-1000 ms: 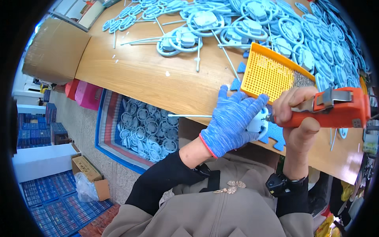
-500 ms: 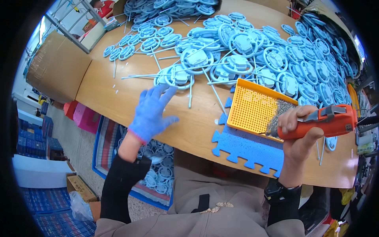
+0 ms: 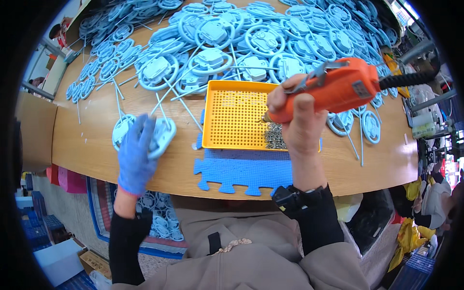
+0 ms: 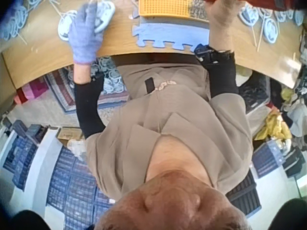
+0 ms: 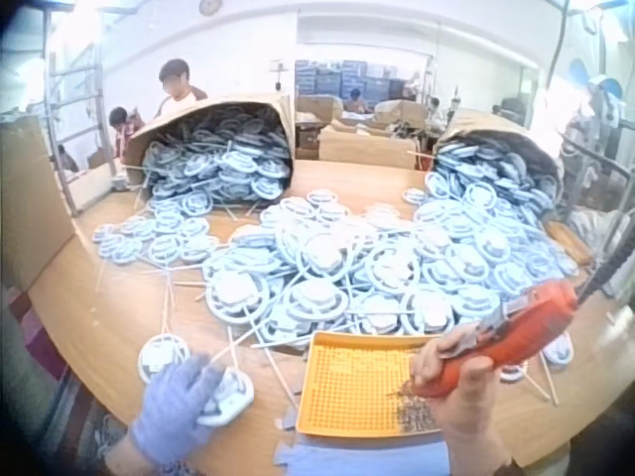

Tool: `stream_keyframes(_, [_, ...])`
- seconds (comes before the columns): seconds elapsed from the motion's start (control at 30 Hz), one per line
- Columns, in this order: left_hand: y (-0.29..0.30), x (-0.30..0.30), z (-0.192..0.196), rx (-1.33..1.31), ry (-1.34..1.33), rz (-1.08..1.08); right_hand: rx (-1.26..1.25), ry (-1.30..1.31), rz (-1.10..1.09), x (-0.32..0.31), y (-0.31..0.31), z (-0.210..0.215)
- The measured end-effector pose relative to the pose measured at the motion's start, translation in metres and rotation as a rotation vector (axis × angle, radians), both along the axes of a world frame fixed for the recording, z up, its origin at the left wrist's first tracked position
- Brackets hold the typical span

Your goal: Using an electric screwdriver to assemble small blue plastic circular components at a factory workstation.

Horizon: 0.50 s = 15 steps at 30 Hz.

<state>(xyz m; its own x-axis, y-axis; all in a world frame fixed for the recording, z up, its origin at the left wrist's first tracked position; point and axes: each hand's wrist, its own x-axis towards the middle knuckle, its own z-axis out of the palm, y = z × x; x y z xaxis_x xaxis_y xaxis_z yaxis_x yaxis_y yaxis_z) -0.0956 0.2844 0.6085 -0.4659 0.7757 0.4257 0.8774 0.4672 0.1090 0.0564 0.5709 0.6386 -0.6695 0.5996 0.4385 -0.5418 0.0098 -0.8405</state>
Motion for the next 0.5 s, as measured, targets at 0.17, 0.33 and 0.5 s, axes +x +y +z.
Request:
stream_keyframes(0.17, [0.006, 0.080, -0.003, 0.092, -0.137, -0.084, 0.014, 0.028, -0.047, -0.008, 0.013, -0.002])
stream_keyframes(0.33, [0.046, 0.125, -0.014, 0.088, -0.132, -0.162, -0.011, 0.122, -0.068, -0.021, 0.027, -0.007])
stream_keyframes(0.5, [0.064, 0.140, -0.004, 0.016, -0.197, -0.076, -0.035, 0.176, -0.055, -0.026, 0.035, -0.014])
